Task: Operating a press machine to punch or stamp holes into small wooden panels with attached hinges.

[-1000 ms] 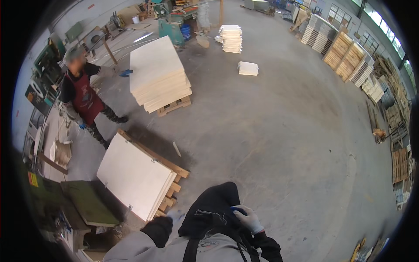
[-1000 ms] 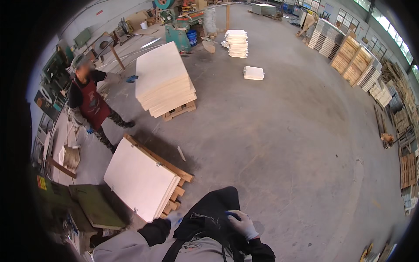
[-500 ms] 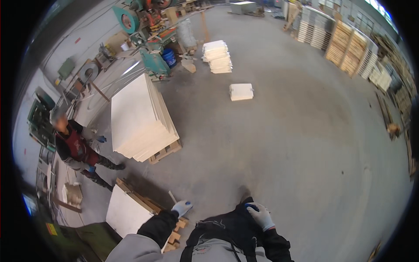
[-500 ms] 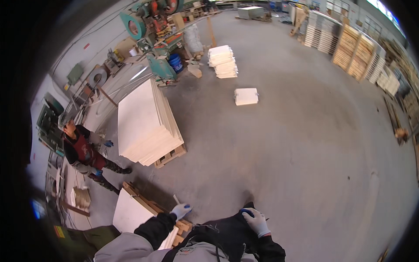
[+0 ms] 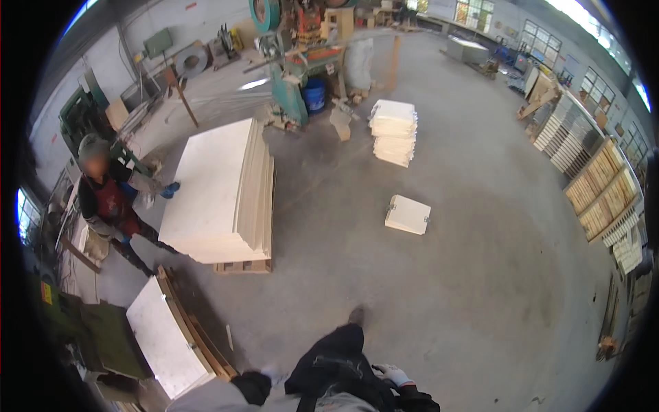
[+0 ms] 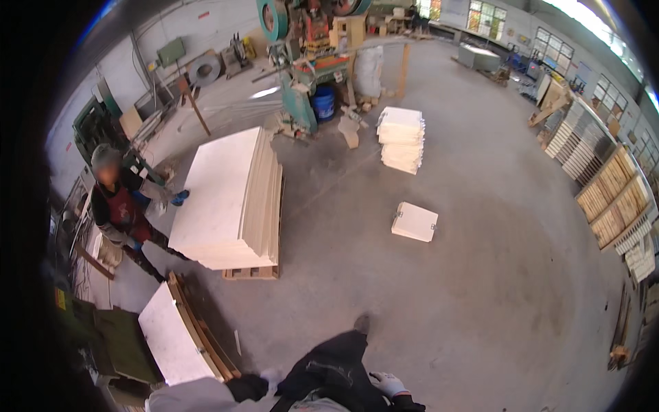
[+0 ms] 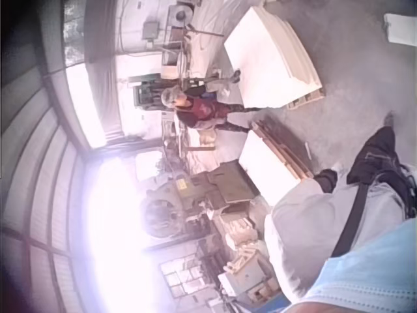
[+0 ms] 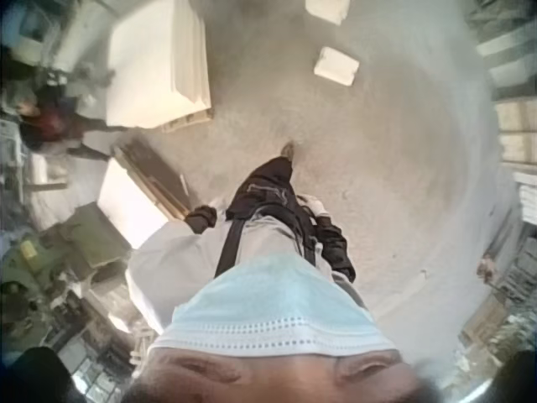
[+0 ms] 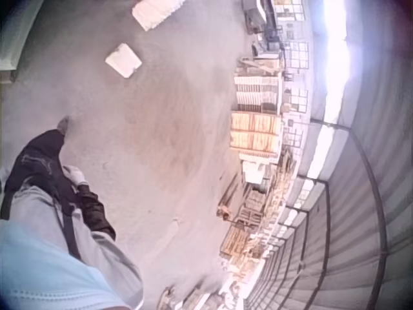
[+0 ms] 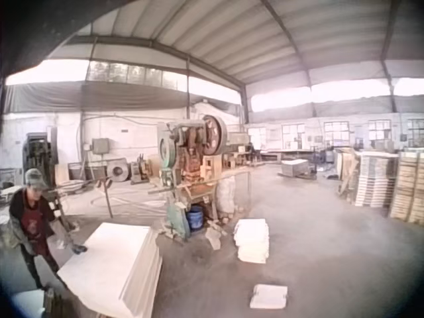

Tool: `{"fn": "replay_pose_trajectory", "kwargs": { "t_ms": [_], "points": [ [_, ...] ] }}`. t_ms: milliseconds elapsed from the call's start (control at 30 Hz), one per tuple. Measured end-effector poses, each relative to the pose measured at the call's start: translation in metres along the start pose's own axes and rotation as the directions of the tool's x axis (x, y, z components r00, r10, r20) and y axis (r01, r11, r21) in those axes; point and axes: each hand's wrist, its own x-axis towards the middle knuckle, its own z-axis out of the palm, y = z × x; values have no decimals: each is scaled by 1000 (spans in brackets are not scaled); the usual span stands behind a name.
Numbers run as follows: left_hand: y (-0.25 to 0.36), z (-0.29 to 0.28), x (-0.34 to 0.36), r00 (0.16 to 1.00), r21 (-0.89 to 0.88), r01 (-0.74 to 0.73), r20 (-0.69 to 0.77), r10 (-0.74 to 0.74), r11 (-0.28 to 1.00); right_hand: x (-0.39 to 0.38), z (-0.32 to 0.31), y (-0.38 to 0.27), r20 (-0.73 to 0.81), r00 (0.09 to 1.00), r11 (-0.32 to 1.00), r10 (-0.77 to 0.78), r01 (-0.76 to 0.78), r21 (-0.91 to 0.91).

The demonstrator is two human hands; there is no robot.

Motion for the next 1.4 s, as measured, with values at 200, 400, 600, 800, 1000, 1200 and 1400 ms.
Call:
{"fn": "replay_pose_trajectory", "kwargs": {
  "t_ms": [200, 400, 600, 800, 1000, 1200, 1400],
  "points": [
    [359, -186, 87, 662, 188, -28, -733, 159, 982, 61, -193, 9, -9, 997, 985, 79, -80, -150],
    [554, -252, 158, 773, 327, -102, -568, 282, 939, 158, -305, 79, -106, 975, 974, -195, 179, -140],
    [599, -244, 246, 936, 644, 106, -323, 144, 758, 226, -494, 91, 72, 993, 988, -94, 102, -116],
    [709, -306, 252, 867, 483, 196, -492, 80, 854, 288, -593, 105, 367, 926, 937, -85, 199, -285],
    [780, -391, 284, 915, 258, 198, -395, -84, 946, 381, -692, 99, 473, 880, 948, -34, 178, -264],
    [756, -423, 330, 994, 206, -29, -98, 50, 978, 472, -747, 134, 148, 988, 997, -42, 33, 67],
    [759, -436, 374, 965, -128, -108, -254, 73, 986, 602, -778, 199, 103, 993, 990, -64, 77, -122]
  ]
}}
